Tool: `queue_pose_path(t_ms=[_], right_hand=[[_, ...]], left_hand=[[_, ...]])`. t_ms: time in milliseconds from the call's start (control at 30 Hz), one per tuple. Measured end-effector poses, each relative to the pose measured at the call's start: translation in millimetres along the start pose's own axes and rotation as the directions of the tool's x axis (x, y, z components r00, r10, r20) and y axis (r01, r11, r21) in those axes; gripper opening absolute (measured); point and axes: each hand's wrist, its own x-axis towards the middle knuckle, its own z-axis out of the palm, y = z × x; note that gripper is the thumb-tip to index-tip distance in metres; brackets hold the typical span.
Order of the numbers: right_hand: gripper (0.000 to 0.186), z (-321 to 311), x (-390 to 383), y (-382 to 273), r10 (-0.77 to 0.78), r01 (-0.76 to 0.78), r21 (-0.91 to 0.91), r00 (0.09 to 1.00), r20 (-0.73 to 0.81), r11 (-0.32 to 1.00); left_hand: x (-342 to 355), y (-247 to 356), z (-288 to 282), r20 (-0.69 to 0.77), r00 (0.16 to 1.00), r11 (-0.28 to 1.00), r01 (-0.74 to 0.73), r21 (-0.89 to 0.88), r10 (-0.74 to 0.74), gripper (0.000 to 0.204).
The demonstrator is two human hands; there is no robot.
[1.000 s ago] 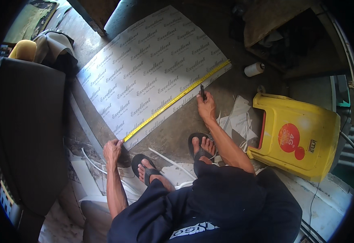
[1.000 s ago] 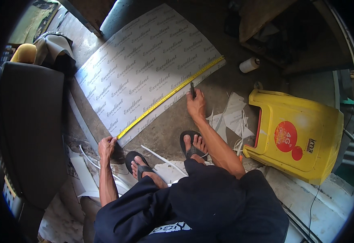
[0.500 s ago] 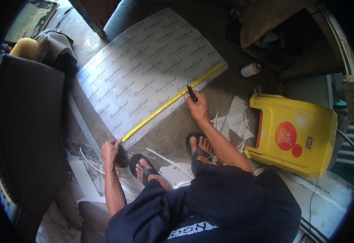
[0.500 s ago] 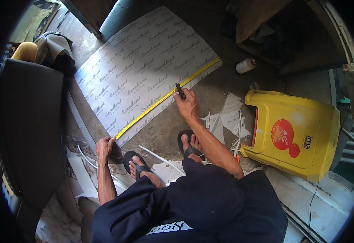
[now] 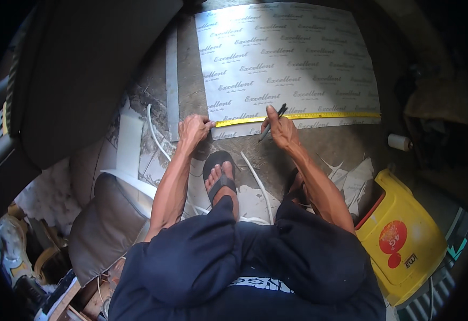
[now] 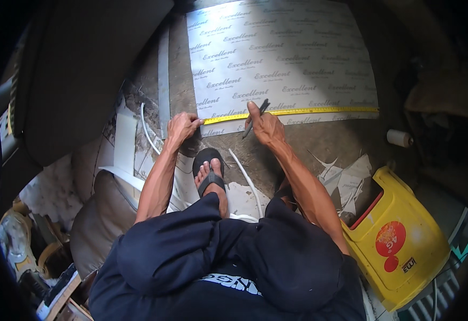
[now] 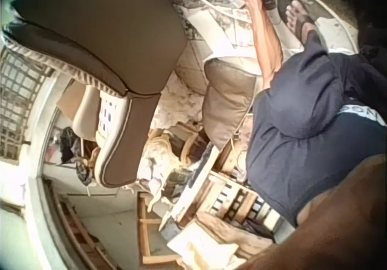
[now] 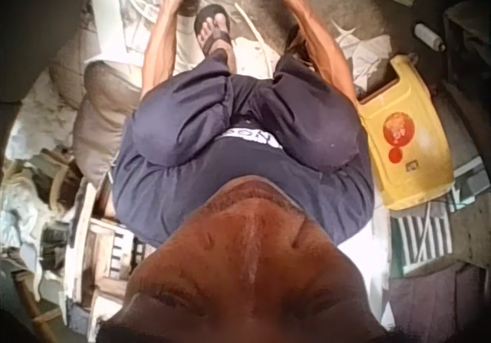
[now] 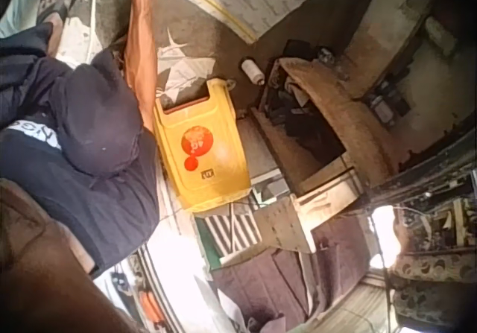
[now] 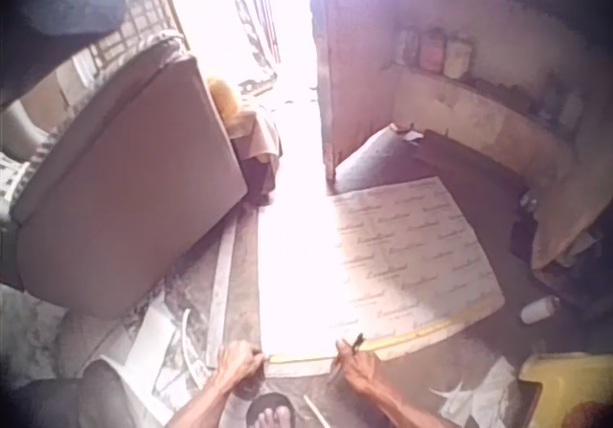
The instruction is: The person handles an upholstery cushion, then uses a yellow tape measure to measure a sheet of fabric on the floor. They use a metal straight edge to mark the fabric with a pen and then cut the fabric with scissors.
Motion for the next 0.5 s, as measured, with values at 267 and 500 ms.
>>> queue_pose_path(t_ms=[267,500], right_hand=[[0.037,41.4,27.0,-8.4,-0.219,0.205,0.287,0.975,0.017,0.936],[0.033,61.2,33.8,-27.5,-0.339,0.332,0.104,0.938,0.068,0.938]], left_hand=[[-2.1,5.8,1.2,-0.007,1.0,1.0,0.001,-0.021,-0.001,0.03],[-4.3,0.5,-1.4,-0.016,1.0,1.0,-0.006,-0.016,0.006,0.031]])
